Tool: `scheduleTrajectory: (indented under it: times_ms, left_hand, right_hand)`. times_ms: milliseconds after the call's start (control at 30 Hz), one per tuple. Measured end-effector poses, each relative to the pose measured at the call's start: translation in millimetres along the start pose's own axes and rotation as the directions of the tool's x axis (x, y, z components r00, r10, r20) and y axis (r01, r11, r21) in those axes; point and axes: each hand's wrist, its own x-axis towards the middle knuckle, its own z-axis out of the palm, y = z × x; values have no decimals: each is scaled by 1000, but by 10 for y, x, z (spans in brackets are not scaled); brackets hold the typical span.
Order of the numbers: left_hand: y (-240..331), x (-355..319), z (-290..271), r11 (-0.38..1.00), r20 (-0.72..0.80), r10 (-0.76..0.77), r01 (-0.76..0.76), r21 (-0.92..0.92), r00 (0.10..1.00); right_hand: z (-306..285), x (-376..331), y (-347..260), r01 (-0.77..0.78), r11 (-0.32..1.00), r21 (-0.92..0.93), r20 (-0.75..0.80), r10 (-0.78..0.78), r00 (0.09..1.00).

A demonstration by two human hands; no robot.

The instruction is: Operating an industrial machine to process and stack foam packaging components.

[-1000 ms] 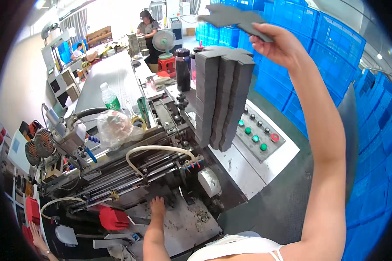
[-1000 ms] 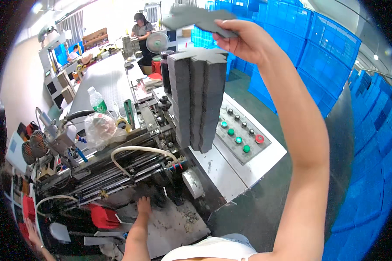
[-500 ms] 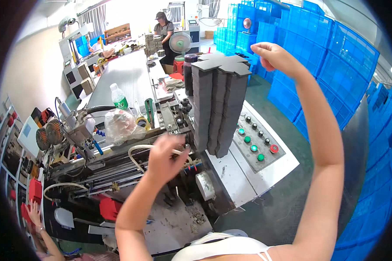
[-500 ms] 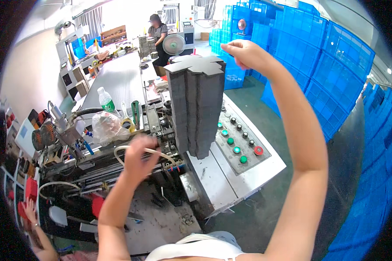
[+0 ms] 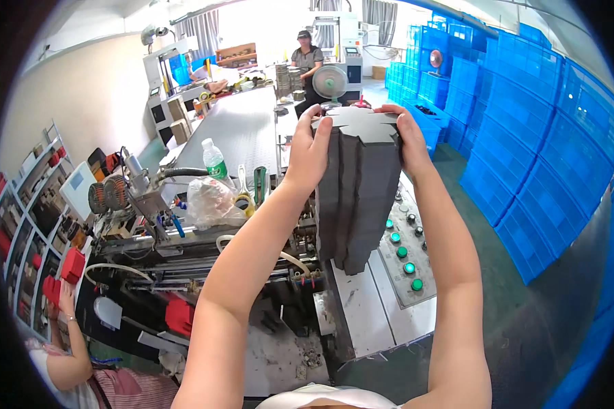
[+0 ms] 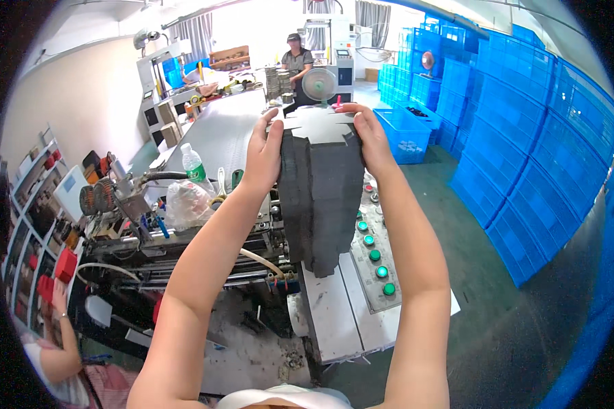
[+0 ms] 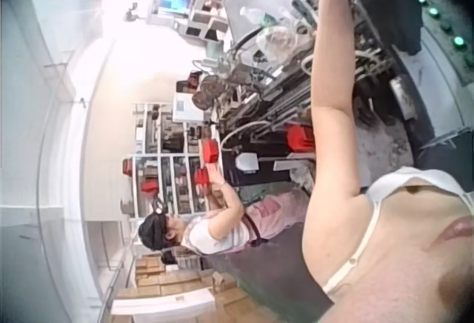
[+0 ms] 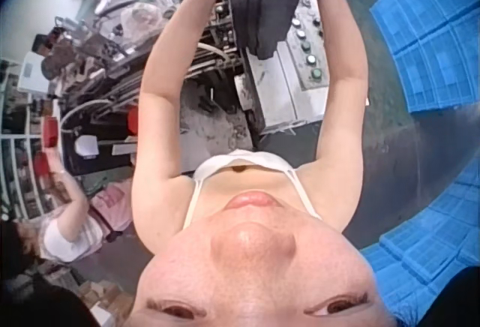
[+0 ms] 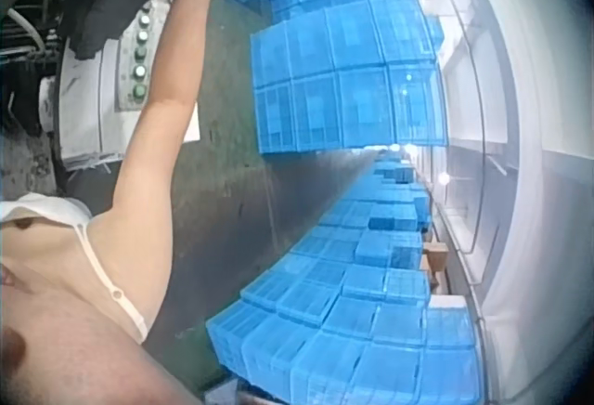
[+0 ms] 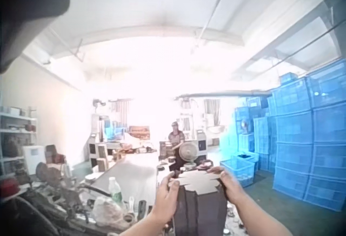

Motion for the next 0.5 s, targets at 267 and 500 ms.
scheduleTrajectory:
  times_ms: [267,500]
  left_hand:
    - [-36,-9,31,993,0,107,-107,54,994]
    - [-219,11,-61,924,-76,292,-261,279,953]
  right_hand:
    - [-116,-18,94,48,969,-244,-56,-64,996]
    - [-19,-21,143,-91,993,-79,-303,63,951]
